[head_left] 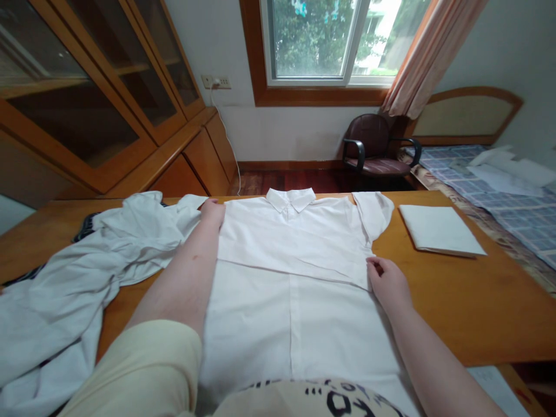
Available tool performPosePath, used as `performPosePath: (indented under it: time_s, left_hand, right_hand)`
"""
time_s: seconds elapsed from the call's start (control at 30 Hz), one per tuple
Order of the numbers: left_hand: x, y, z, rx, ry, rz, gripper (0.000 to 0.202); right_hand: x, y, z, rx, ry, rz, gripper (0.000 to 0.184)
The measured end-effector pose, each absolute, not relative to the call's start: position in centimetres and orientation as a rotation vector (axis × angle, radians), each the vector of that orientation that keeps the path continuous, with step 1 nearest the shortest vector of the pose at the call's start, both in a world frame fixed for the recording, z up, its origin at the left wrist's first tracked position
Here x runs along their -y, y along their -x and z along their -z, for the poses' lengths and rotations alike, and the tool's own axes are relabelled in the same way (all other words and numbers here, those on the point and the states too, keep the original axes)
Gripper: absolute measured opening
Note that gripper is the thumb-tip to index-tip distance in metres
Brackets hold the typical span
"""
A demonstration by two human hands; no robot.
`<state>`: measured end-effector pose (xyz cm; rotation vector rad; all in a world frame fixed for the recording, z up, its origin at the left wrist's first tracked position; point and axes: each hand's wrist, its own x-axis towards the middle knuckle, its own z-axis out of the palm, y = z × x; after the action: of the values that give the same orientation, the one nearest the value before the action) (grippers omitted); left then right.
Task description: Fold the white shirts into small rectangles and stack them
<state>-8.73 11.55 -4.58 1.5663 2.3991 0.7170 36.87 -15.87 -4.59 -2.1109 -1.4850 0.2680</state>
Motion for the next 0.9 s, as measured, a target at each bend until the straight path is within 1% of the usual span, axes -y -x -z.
performPosePath:
  time_s: [0.1,0.13,0.2,0.27,0.33,0.47,0.67,0.83,0.9]
  left_hand:
    - [-10.0,7.0,3.8,-2.398,-1.653,-0.700,0.050]
    - [-9.3,6.0,3.7,-2.348,-1.766,-0.637,0.051]
    - [-7.8,4.2,3.7,-2.217,-1.984,-0.413,0.061]
    - [-6.6,2.9,4.2,-2.176,-2.036,-0.214,0.072]
    - [-5.8,2.6,4.8,-2.175,-2.045,-0.111,0.079]
    - [-5.9,3.9,5.5,-2.213,-2.052,-0.111,0.088]
    - [-6.6,4.5,5.2,-2.240,-2.037,-0.109,0.092]
    - [-6.7,4.7,5.0,-2.276,-1.980,-0.083,0.107]
    - [-6.7,4.8,5.0,-2.284,-1.983,-0.095,0.107]
  right_hand:
    - [15.9,-37.0,4.8,1.499,2.095,-0.260,0.030]
    - [15.9,-37.0,4.8,1.506,2.086,-0.255,0.029]
    - [16.0,-37.0,4.8,1.520,2.075,-0.245,0.029]
    - [16.0,-37.0,4.7,1.528,2.080,-0.245,0.029]
    - [16.0,-36.9,4.7,1.528,2.093,-0.248,0.029]
    - [16.0,-36.8,4.6,1.538,2.087,-0.244,0.030]
    - [16.1,-36.9,4.6,1.555,2.075,-0.251,0.030]
    - [16.1,-36.9,4.6,1.530,2.061,-0.255,0.031]
    - [16.1,-36.9,4.6,1.521,2.072,-0.255,0.031]
